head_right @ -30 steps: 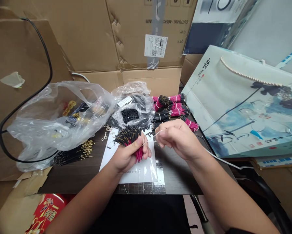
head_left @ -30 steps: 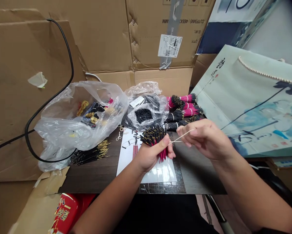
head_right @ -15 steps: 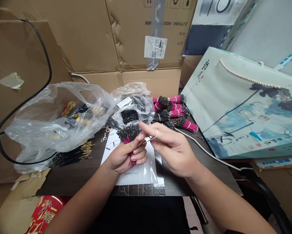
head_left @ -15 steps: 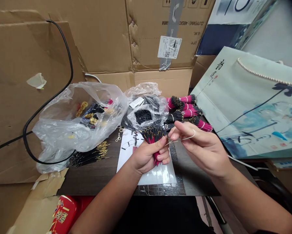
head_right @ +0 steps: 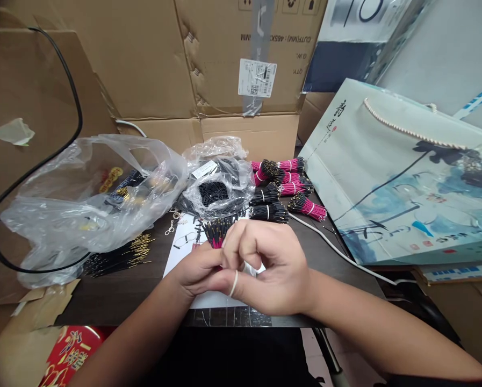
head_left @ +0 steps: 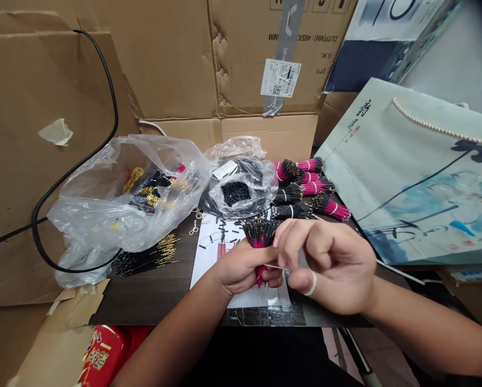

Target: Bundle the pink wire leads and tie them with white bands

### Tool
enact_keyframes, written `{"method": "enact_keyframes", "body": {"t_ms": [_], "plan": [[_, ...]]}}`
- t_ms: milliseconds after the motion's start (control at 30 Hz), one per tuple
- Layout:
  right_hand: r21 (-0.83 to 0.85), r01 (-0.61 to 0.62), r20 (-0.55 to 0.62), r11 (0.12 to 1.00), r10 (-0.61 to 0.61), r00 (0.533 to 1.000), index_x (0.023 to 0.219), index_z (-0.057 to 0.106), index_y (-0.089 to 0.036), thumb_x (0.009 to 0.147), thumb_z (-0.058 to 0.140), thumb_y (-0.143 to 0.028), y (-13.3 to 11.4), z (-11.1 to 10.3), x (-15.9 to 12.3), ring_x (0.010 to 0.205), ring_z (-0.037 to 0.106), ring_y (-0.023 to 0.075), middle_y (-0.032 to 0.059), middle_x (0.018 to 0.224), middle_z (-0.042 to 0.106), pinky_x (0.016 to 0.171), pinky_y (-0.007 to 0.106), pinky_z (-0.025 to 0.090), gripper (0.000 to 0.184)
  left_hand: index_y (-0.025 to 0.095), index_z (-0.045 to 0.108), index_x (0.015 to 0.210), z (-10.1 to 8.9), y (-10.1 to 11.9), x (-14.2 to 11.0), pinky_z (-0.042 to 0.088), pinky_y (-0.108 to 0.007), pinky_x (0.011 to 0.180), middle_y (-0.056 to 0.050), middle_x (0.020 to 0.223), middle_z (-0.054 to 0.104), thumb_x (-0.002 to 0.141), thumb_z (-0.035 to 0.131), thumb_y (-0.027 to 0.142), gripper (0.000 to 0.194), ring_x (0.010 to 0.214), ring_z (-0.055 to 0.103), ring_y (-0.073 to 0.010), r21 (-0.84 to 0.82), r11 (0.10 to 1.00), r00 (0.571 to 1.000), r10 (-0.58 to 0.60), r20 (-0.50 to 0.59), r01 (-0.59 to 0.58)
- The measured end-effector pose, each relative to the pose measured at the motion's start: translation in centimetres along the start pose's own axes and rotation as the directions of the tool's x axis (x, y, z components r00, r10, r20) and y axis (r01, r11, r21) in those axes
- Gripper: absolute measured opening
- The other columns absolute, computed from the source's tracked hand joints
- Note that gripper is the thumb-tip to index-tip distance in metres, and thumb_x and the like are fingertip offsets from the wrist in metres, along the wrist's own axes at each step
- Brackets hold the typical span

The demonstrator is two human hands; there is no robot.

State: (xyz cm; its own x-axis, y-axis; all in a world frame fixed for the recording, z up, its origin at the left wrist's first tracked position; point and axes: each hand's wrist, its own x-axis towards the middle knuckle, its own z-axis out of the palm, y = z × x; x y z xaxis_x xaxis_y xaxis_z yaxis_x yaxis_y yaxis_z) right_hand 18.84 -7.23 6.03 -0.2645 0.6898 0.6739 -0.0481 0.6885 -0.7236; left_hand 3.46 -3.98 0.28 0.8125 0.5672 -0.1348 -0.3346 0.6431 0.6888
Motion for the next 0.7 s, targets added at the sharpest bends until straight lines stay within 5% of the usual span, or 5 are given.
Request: {"method": "enact_keyframes", "body": {"t_ms": [133,333,433,567,700], "plan": [[0.198,-0.205,0.185,0.959,0.169,0.968,0.09,0.047,-0.024,0.089,0.063,-0.022,-0.9,-1.0,0.5,0.062,0.052,0.0125,-0.0032,0.069,0.053,0.062,0.032,0.047,0.016,0.015,0.06,0.075,-0.3,-0.1,-0.1,0.039,-0.024,0.051,0.003,0.056,0.048,0.079,0.077,0.038,0.029,0.046,0.037,-0.0063,0.029,0.998,0.996,-0.065,0.058,0.064],[-0.034,-0.264,0.399,0.964,0.256,0.881,0.081,0.051,-0.021,0.089,0.064,-0.028,-2.8,-4.0,2.2,0.067,0.046,0.0113,-0.0023,0.073,0.049,0.062,0.028,0.039,0.018,0.015,0.053,0.065,-0.1,0.3,-0.2,0.035,-0.023,0.049,0.005,0.05,0.04,0.087,0.07,0.039,0.037,0.045,0.035,-0.0058,0.056,0.992,0.988,-0.122,0.091,0.117],[-0.329,-0.039,0.537,0.944,0.22,0.814,0.07,0.043,-0.021,0.089,0.056,-0.022,-3.4,-5.1,3.0,0.058,0.032,0.0119,-0.004,0.061,0.04,0.061,0.031,0.032,0.023,0.015,0.05,0.065,0.3,0.6,-0.3,0.03,-0.022,0.048,0.005,0.053,0.043,0.089,0.068,0.04,0.039,0.045,0.033,-0.0048,0.082,0.988,0.989,-0.134,0.06,0.129],[-0.611,0.343,0.677,0.713,0.246,0.694,0.063,0.045,-0.022,0.088,0.055,-0.023,-4.0,-5.6,3.9,0.058,0.03,0.0152,-0.0011,0.056,0.045,0.064,0.036,0.027,0.028,0.016,0.047,0.067,0.4,0.8,-0.3,0.031,-0.023,0.05,0.005,0.056,0.041,0.092,0.064,0.041,0.039,0.048,0.037,-0.0056,0.129,0.99,0.998,-0.063,-0.005,0.063],[-0.709,0.348,0.661,0.613,0.407,0.631,0.063,0.051,-0.023,0.085,0.056,-0.022,-4.4,-6.0,4.2,0.061,0.039,0.0178,0.0009,0.056,0.05,0.064,0.036,0.03,0.022,0.016,0.054,0.076,0.3,1.2,-0.5,0.031,-0.024,0.05,0.006,0.053,0.043,0.089,0.068,0.041,0.032,0.048,0.038,-0.0066,0.249,0.968,0.999,-0.041,0.028,0.033]]}}
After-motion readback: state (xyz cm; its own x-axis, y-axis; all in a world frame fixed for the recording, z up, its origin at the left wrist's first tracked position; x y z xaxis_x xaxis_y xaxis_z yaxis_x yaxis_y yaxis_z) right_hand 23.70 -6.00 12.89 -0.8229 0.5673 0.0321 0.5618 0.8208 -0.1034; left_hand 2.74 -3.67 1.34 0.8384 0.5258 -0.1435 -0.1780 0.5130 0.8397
